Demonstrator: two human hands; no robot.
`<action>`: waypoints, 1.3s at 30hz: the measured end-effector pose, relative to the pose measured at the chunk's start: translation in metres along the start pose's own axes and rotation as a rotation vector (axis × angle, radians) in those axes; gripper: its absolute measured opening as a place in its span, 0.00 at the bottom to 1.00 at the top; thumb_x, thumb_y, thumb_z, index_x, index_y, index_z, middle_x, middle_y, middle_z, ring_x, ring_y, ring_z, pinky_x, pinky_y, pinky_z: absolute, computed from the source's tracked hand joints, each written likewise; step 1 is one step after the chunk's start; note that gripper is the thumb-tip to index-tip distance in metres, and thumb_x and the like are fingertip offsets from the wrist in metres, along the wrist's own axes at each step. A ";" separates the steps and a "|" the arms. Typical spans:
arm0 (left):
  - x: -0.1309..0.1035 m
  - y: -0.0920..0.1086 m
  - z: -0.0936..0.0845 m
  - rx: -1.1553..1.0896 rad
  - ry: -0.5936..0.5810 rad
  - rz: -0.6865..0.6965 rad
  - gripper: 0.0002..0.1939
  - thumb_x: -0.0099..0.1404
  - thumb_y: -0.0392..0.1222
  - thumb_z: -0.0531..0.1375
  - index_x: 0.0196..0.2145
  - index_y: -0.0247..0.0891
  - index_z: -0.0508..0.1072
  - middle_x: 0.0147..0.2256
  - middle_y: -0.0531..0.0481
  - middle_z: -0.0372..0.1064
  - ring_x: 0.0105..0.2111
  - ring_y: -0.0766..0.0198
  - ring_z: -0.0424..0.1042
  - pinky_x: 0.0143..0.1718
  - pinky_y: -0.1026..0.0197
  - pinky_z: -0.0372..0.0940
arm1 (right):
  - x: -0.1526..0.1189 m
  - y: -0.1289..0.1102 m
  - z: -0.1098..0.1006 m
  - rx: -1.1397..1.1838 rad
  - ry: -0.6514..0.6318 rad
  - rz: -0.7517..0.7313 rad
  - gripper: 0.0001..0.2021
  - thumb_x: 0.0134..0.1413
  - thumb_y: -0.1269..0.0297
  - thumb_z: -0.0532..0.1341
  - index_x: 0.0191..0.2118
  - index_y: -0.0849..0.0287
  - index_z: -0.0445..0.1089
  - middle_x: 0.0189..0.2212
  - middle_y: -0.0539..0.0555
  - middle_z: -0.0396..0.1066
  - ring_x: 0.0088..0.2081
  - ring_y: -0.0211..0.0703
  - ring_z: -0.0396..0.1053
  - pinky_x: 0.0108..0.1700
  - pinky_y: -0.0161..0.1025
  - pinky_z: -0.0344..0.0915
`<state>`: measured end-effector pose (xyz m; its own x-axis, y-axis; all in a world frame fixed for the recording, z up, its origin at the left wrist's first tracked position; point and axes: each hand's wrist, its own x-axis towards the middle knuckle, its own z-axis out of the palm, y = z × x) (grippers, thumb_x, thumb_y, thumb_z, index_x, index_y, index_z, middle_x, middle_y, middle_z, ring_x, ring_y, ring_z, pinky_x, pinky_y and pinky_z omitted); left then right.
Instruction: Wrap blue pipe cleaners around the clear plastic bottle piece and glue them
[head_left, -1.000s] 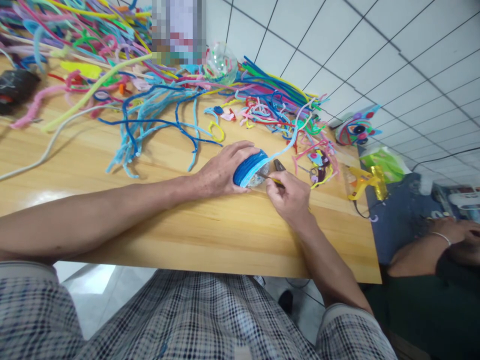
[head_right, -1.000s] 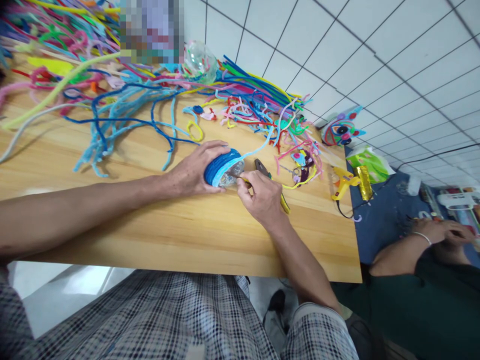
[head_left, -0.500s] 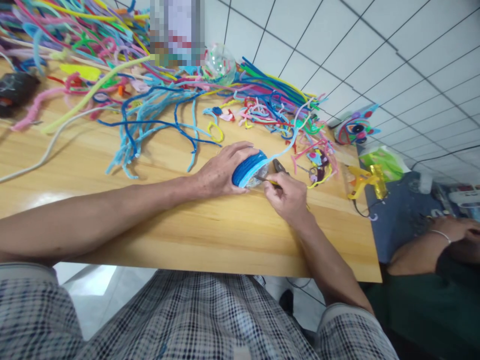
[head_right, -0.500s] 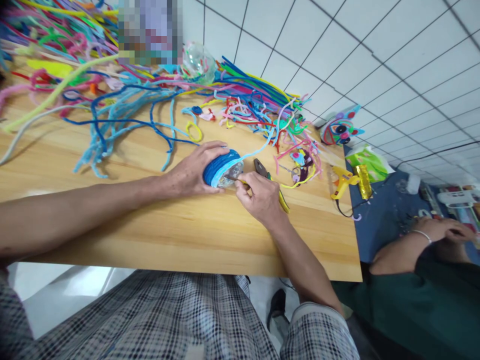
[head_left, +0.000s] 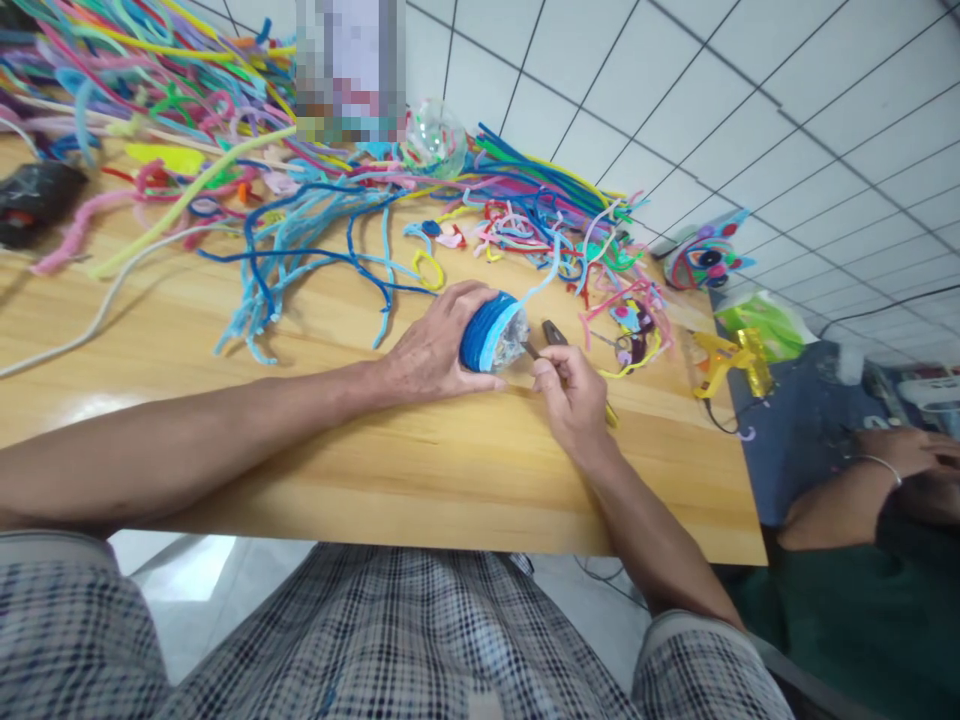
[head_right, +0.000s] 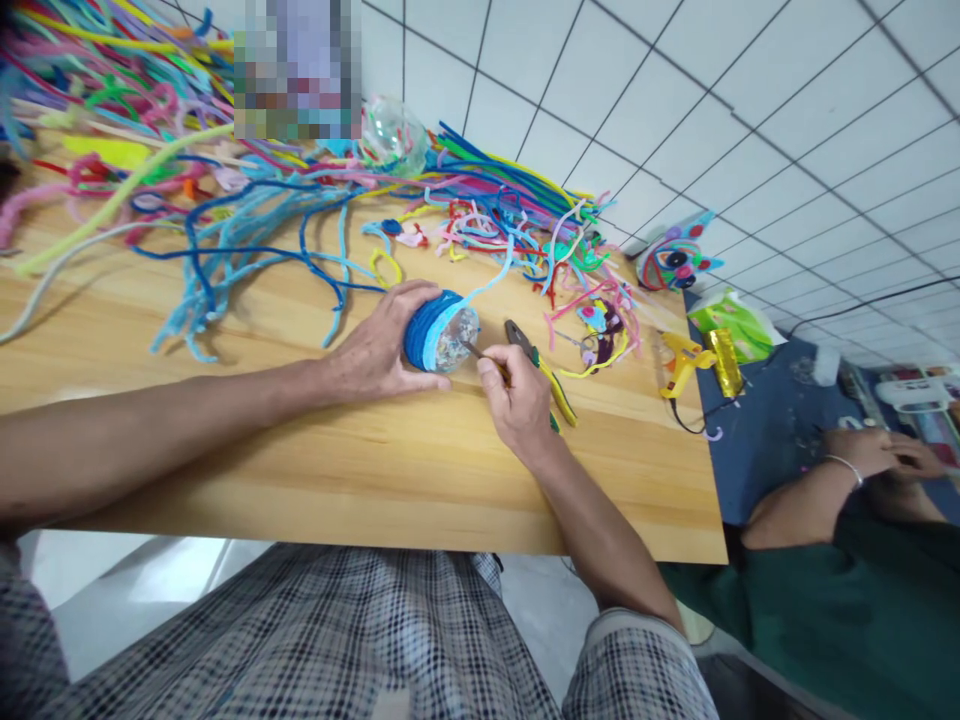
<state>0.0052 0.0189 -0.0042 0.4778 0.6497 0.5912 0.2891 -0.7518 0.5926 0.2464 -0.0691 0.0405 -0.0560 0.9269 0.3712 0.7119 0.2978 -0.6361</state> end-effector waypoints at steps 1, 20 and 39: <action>-0.001 0.002 0.000 0.013 0.001 -0.004 0.57 0.57 0.64 0.78 0.73 0.39 0.58 0.70 0.27 0.64 0.72 0.33 0.65 0.73 0.28 0.64 | -0.001 -0.001 0.001 0.001 0.019 -0.004 0.11 0.75 0.51 0.59 0.46 0.52 0.72 0.33 0.50 0.79 0.34 0.44 0.77 0.40 0.41 0.71; -0.002 0.012 -0.004 0.049 0.004 0.009 0.49 0.65 0.63 0.74 0.72 0.42 0.59 0.69 0.30 0.64 0.72 0.35 0.64 0.72 0.30 0.65 | -0.002 -0.019 0.005 0.222 -0.300 0.130 0.15 0.73 0.48 0.60 0.40 0.53 0.71 0.29 0.46 0.67 0.31 0.39 0.64 0.35 0.37 0.59; -0.003 0.008 -0.007 0.049 -0.020 0.045 0.50 0.67 0.74 0.67 0.73 0.42 0.58 0.68 0.29 0.64 0.70 0.36 0.66 0.71 0.28 0.65 | 0.003 -0.024 0.000 0.190 -0.404 0.105 0.20 0.76 0.48 0.55 0.31 0.52 0.59 0.26 0.45 0.59 0.30 0.39 0.59 0.34 0.38 0.55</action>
<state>0.0008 0.0122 0.0024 0.5075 0.6131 0.6055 0.3070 -0.7852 0.5378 0.2288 -0.0734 0.0566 -0.2857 0.9579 0.0284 0.5895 0.1990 -0.7828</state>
